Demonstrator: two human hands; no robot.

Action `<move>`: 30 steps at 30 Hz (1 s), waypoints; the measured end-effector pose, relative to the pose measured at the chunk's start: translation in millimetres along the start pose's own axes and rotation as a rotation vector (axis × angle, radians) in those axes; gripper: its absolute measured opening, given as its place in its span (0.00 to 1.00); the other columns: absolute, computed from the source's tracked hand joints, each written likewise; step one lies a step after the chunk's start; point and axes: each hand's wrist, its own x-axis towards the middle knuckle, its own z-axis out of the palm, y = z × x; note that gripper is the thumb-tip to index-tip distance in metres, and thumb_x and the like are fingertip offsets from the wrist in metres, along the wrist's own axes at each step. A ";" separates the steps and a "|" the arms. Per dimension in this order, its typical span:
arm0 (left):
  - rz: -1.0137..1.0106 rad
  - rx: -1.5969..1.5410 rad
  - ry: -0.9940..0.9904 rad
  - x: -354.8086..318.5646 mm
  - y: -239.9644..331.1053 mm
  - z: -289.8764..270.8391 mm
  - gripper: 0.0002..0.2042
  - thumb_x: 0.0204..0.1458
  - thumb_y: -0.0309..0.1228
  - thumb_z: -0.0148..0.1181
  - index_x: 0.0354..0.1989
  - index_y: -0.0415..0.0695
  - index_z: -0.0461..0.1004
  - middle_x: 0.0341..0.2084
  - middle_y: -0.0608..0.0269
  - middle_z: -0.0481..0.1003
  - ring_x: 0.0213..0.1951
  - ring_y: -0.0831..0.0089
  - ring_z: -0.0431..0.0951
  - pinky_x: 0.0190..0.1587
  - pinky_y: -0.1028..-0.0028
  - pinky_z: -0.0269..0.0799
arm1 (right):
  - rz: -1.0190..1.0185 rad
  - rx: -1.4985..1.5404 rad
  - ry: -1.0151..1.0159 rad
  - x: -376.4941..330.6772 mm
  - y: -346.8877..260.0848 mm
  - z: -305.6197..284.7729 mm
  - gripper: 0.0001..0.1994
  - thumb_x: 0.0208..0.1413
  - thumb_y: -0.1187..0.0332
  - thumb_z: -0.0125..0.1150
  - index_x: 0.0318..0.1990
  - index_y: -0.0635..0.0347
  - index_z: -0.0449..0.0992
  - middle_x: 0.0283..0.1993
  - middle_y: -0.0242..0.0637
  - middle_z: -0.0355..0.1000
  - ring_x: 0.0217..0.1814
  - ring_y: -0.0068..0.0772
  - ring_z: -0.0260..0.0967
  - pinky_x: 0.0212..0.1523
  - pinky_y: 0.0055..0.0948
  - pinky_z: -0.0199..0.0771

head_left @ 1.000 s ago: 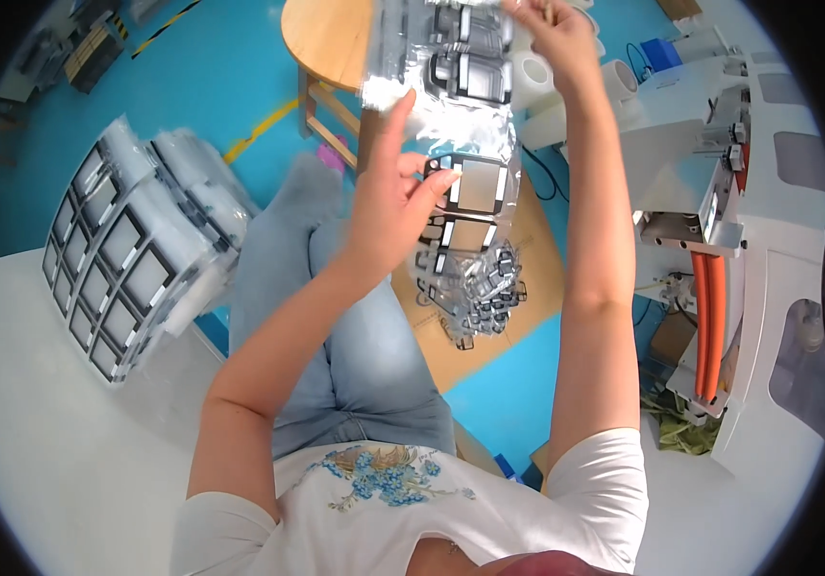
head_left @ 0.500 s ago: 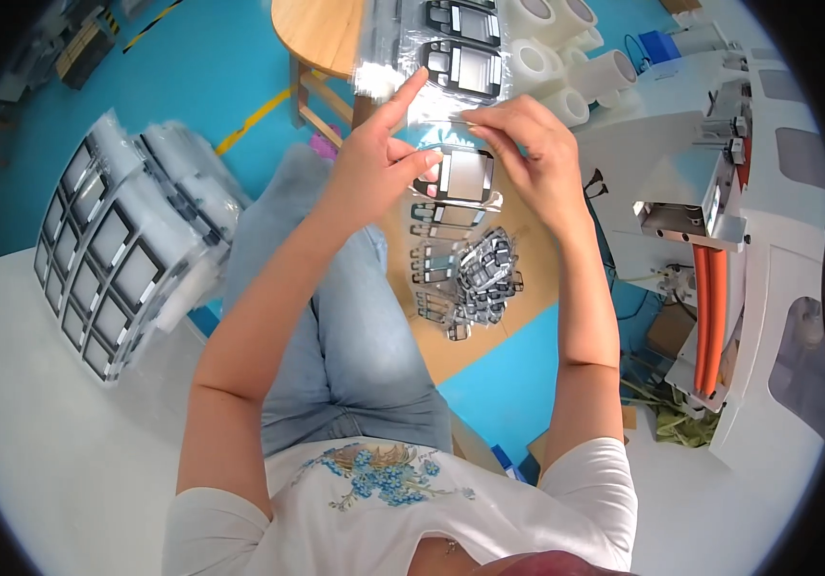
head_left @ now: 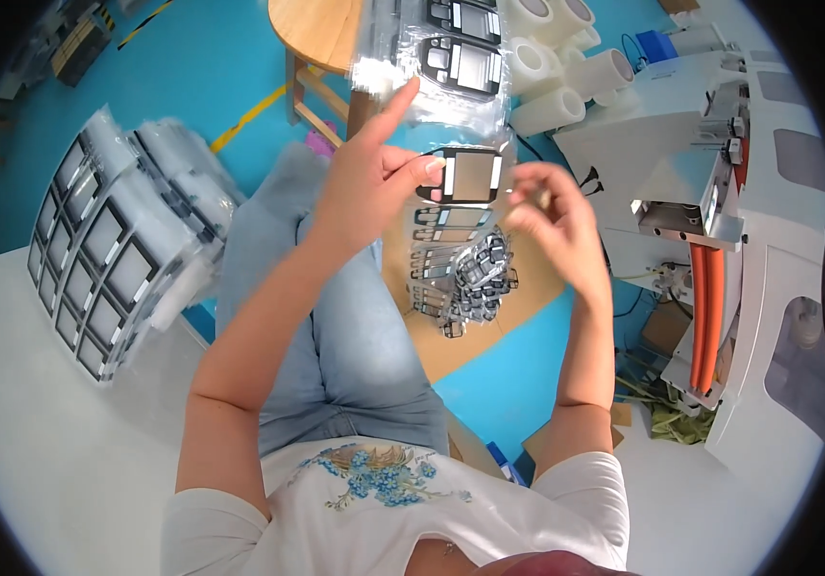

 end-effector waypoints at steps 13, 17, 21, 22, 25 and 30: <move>0.103 -0.175 0.232 1.8 17.0 32.0 0.33 0.55 0.22 0.61 0.69 0.45 0.56 0.18 0.68 0.74 0.22 0.85 0.72 0.27 0.82 0.67 | -0.157 0.187 0.261 187.5 -50.7 -34.6 0.13 0.56 0.56 0.66 0.38 0.57 0.79 0.27 0.20 0.69 0.26 0.13 0.59 0.27 0.17 0.58; 0.103 -0.075 0.195 8.9 -17.8 22.6 0.36 0.54 0.23 0.62 0.71 0.53 0.54 0.13 0.68 0.67 0.18 0.84 0.61 0.25 0.80 0.61 | -0.398 -0.193 0.466 183.0 -18.7 -9.5 0.17 0.56 0.61 0.67 0.44 0.67 0.78 0.28 0.20 0.64 0.28 0.10 0.56 0.29 0.13 0.55; 0.087 -0.006 0.134 14.6 -11.8 13.1 0.36 0.54 0.24 0.61 0.72 0.55 0.53 0.15 0.65 0.73 0.19 0.83 0.67 0.27 0.79 0.65 | -0.292 -0.090 0.307 110.3 -22.4 -6.3 0.12 0.63 0.66 0.57 0.47 0.65 0.77 0.28 0.25 0.65 0.29 0.15 0.58 0.30 0.20 0.61; 0.070 -0.020 0.111 15.8 -11.4 11.5 0.37 0.55 0.24 0.61 0.72 0.55 0.53 0.16 0.63 0.76 0.21 0.84 0.71 0.28 0.80 0.66 | -0.440 -0.173 0.304 95.8 -20.3 0.5 0.09 0.64 0.71 0.55 0.47 0.61 0.78 0.34 0.27 0.72 0.30 0.16 0.61 0.33 0.17 0.64; 0.001 -0.062 0.051 14.7 -8.0 0.6 0.37 0.54 0.24 0.61 0.72 0.54 0.52 0.20 0.64 0.79 0.26 0.86 0.76 0.31 0.81 0.68 | -0.614 -0.395 0.180 72.1 -26.3 13.0 0.12 0.52 0.79 0.63 0.43 0.56 0.81 0.30 0.36 0.70 0.32 0.33 0.70 0.34 0.28 0.70; -0.079 -0.023 -0.097 17.5 6.0 -9.8 0.39 0.56 0.21 0.59 0.74 0.48 0.45 0.22 0.68 0.78 0.25 0.87 0.72 0.32 0.84 0.69 | -0.680 -0.447 0.113 75.6 -27.9 24.0 0.09 0.49 0.76 0.66 0.38 0.56 0.81 0.29 0.35 0.71 0.33 0.38 0.71 0.32 0.34 0.71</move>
